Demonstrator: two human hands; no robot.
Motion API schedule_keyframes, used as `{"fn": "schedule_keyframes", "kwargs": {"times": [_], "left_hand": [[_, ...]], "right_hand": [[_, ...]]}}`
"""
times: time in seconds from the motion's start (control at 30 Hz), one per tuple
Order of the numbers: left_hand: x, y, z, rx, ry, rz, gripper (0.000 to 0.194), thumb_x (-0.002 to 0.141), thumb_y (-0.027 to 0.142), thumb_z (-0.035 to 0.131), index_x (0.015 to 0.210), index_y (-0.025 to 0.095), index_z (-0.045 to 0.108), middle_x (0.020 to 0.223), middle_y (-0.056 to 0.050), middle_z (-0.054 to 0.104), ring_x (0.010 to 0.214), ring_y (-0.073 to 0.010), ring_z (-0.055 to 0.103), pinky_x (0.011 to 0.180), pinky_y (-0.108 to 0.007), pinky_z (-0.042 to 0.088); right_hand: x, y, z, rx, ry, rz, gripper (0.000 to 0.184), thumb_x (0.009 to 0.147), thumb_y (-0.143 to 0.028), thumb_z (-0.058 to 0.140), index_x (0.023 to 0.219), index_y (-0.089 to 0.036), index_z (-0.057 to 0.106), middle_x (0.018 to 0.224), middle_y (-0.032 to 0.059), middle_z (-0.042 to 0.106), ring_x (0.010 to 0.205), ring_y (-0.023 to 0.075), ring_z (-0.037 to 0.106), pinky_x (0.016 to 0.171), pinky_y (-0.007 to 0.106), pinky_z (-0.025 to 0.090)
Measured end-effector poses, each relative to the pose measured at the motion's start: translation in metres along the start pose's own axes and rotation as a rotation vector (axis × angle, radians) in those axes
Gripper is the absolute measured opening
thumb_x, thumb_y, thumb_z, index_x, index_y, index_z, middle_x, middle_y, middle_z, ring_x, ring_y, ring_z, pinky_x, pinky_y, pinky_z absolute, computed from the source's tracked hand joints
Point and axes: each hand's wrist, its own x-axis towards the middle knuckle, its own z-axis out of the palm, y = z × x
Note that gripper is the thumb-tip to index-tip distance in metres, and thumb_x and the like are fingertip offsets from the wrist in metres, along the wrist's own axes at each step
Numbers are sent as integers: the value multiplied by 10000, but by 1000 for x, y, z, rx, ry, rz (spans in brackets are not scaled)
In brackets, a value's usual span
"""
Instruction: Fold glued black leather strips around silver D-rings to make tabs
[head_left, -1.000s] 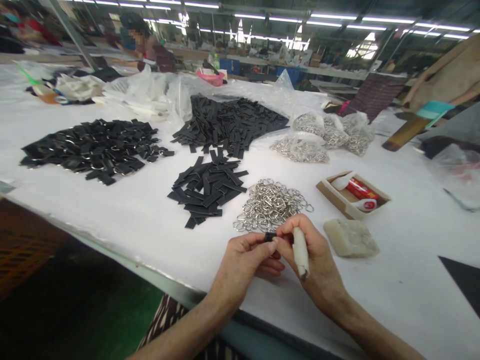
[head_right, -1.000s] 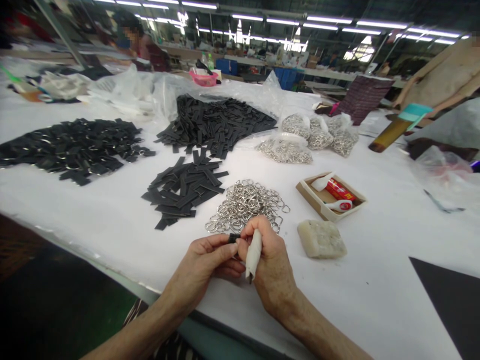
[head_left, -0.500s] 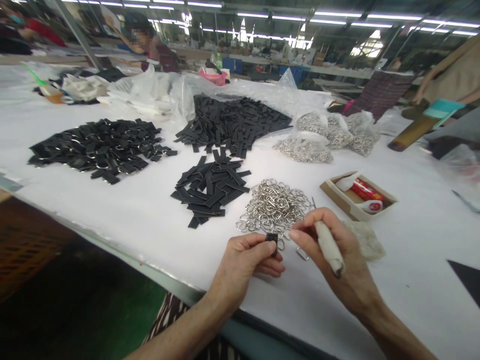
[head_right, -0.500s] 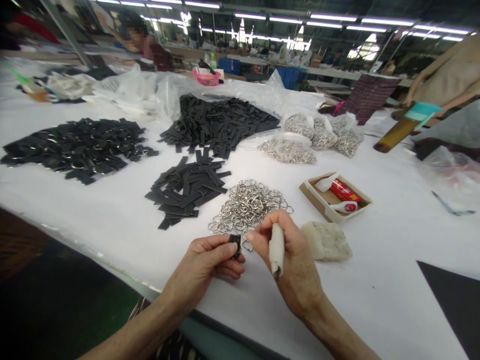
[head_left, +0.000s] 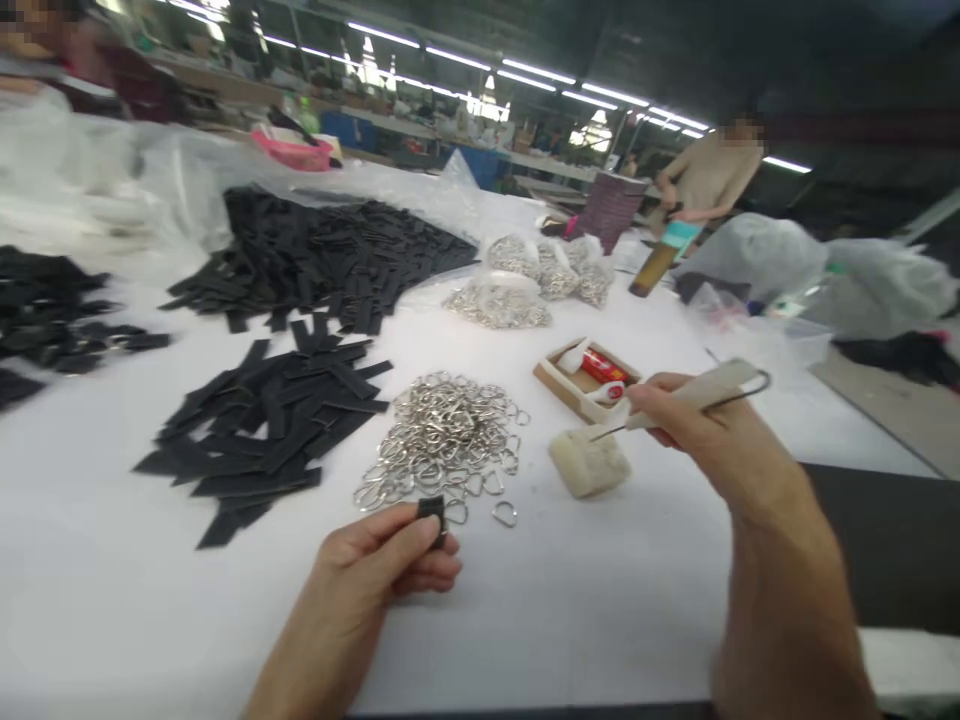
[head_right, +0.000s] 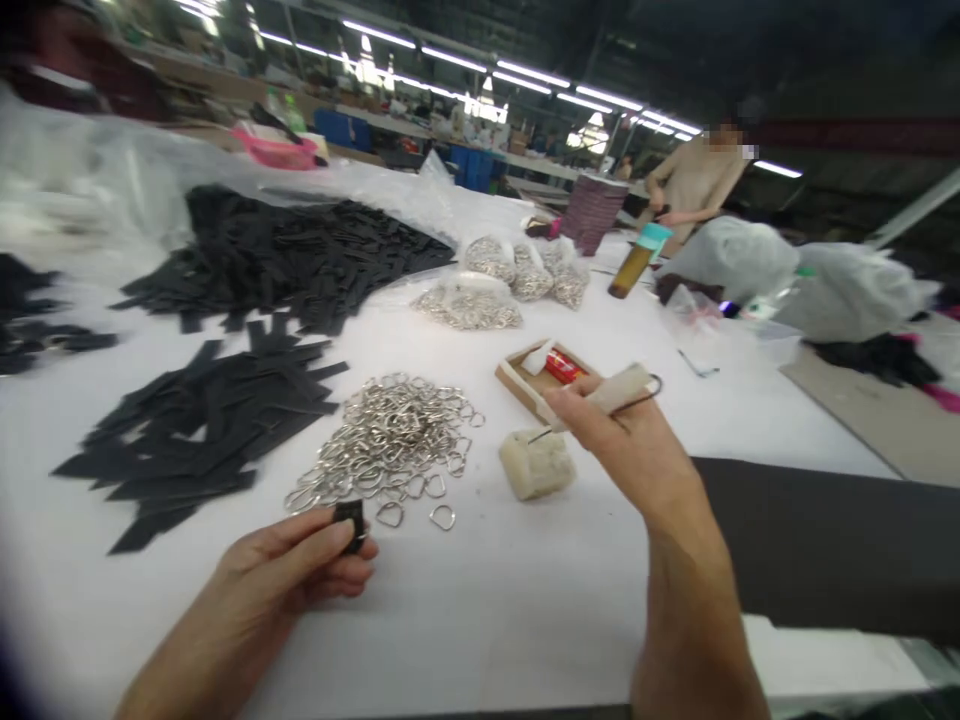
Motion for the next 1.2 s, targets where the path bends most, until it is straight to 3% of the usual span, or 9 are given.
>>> {"fn": "schedule_keyframes", "kwargs": {"times": [0.2, 0.47, 0.8, 1.03, 1.2], "left_hand": [[7, 4, 4, 38, 63, -69, 247, 463, 196, 822, 647, 122, 676, 579, -72, 722, 469, -156, 651, 485, -191, 538], [13, -1, 3, 45, 22, -36, 199, 555, 209, 804, 679, 127, 672, 614, -72, 732, 491, -164, 667, 519, -213, 558], [13, -2, 7, 32, -24, -45, 202, 559, 229, 801, 681, 123, 679, 606, -69, 728, 474, -150, 653, 513, -211, 544], [10, 0, 7, 55, -98, -9, 147, 637, 251, 755, 664, 130, 677, 632, -65, 730, 503, -132, 652, 535, -196, 532], [6, -3, 7, 91, -187, 38, 122, 704, 246, 699, 687, 129, 667, 655, -50, 723, 535, -125, 652, 570, -207, 529]], "right_hand": [[5, 11, -5, -104, -191, -43, 284, 779, -424, 566, 632, -180, 578, 548, -39, 449, 557, 113, 412, 510, 250, 311], [7, 14, -2, -289, -261, 52, 211, 757, -392, 550, 667, -203, 579, 571, -40, 491, 570, 127, 453, 508, 251, 323], [10, 15, 6, -331, -307, 17, 196, 771, -374, 532, 665, -208, 543, 598, -42, 479, 592, 129, 453, 537, 250, 327], [2, 13, -5, -152, -238, -34, 282, 785, -428, 563, 632, -191, 540, 558, -37, 436, 559, 115, 395, 495, 244, 295], [-6, 7, 2, 284, -125, 84, 235, 732, -401, 649, 642, -191, 591, 544, -23, 457, 495, 94, 378, 435, 221, 288]]}}
